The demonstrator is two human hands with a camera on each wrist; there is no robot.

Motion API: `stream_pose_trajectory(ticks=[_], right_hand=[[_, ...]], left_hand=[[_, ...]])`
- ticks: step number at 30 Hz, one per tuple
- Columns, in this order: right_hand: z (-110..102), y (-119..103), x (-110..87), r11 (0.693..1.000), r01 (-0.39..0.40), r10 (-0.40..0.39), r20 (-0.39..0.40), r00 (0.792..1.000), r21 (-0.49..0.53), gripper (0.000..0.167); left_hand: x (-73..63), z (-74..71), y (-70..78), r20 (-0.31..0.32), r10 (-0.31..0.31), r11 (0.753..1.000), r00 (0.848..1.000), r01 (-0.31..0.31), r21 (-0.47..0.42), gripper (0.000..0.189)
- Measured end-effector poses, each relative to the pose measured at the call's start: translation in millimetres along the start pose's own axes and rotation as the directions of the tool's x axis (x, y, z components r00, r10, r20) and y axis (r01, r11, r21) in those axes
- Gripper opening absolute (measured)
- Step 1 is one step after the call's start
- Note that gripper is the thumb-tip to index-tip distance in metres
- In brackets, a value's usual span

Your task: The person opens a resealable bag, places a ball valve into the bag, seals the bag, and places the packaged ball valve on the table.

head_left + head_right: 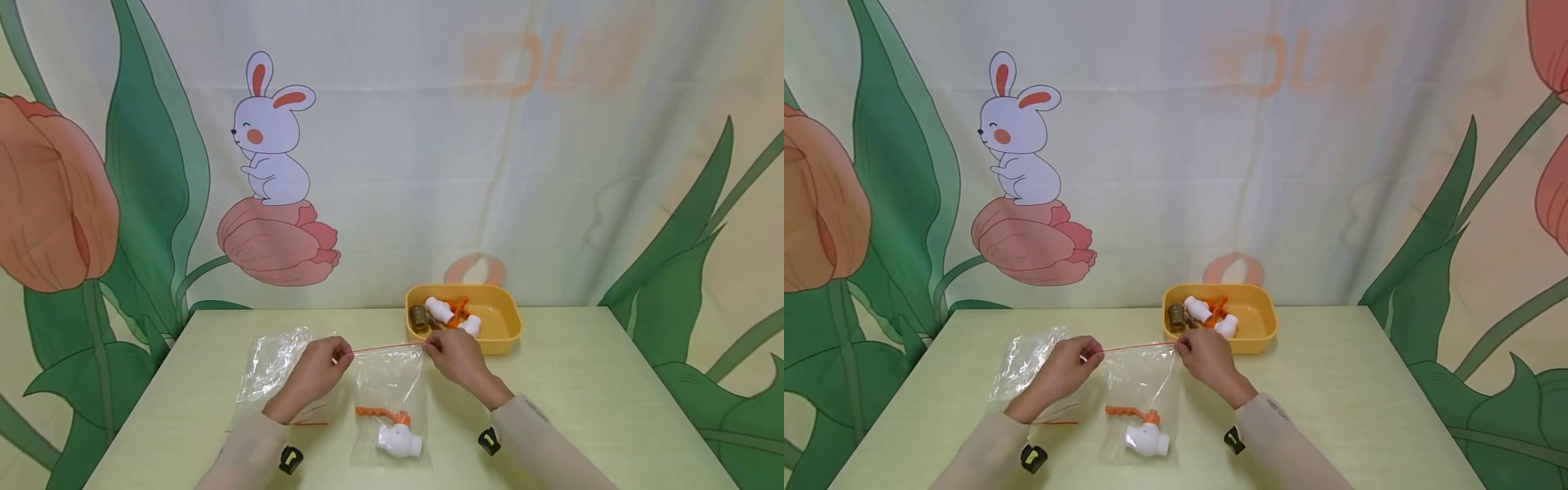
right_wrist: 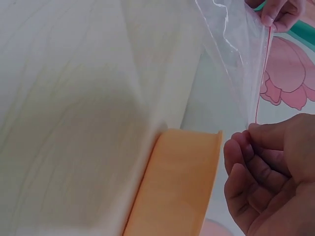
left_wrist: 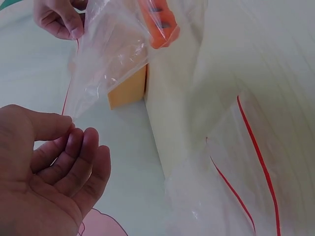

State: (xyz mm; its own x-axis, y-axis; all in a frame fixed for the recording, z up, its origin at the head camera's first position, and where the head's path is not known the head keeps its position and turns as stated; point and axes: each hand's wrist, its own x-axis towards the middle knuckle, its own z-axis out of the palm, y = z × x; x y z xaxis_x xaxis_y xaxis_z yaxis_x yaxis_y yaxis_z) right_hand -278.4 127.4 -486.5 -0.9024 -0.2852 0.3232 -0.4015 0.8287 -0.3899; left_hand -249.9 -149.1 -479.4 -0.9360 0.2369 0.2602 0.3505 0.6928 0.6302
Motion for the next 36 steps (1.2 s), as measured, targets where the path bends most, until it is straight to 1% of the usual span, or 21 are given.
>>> stream_pose_trajectory(ticks=[4, 7, 9, 12, 16, 19, 23, 29, 32, 36], right_hand=[[6, 3, 1.0, 0.999, -0.038, 0.038, 0.007, 0.999, 0.002, 0.012], [9, 5, 0.4, 0.999, -0.048, 0.048, 0.003, 0.999, 0.012, 0.012], [7, 5, -0.3, 0.999, -0.050, 0.050, -0.005, 0.999, 0.009, 0.010], [2, 4, -0.9, 0.998, -0.054, 0.055, -0.015, 0.998, 0.019, 0.008], [-6, 1, -2.2, 0.999, -0.039, 0.041, -0.036, 0.999, 0.034, 0.006], [-12, -1, -3.4, 0.999, -0.015, 0.017, -0.052, 0.999, 0.033, 0.006], [-22, -6, -6.8, 0.999, 0.009, -0.007, -0.054, 0.999, 0.039, 0.003], [-36, -12, -16.5, 0.999, 0.043, -0.042, -0.055, 0.998, 0.024, 0.018], [-41, -14, -23.0, 0.996, 0.091, -0.090, -0.072, 0.993, 0.013, 0.025], [-46, -14, -32.1, 0.986, 0.169, -0.169, -0.090, 0.981, -0.013, 0.038]], left_hand=[[3.6, 4.1, -1.8, -0.001, 0.011, 1.000, 1.000, -0.011, 0.017, 0.007], [2.6, 6.0, -2.8, -0.012, 0.009, 1.000, 1.000, -0.008, 0.029, 0.002], [1.5, 5.3, -2.2, -0.022, 0.010, 0.999, 1.000, -0.009, 0.038, 0.007], [0.5, 2.6, -1.5, -0.032, 0.017, 0.999, 0.999, -0.016, 0.049, 0.014], [-0.4, 0.1, -0.1, -0.031, 0.045, 0.998, 0.999, -0.044, 0.049, 0.015], [-3.3, -0.6, 2.7, -0.010, 0.048, 0.997, 0.999, -0.047, 0.061, 0.021], [-7.9, -0.8, 10.0, 0.018, 0.057, 0.992, 0.998, -0.058, 0.112, 0.031], [-14.5, -5.5, 29.9, 0.009, 0.123, 0.975, 0.992, -0.122, 0.186, 0.040], [-18.3, -8.3, 39.1, 0.009, 0.165, 0.961, 0.986, -0.163, 0.223, 0.044], [-23.4, -10.9, 47.5, 0.018, 0.232, 0.940, 0.973, -0.229, 0.252, 0.050]])
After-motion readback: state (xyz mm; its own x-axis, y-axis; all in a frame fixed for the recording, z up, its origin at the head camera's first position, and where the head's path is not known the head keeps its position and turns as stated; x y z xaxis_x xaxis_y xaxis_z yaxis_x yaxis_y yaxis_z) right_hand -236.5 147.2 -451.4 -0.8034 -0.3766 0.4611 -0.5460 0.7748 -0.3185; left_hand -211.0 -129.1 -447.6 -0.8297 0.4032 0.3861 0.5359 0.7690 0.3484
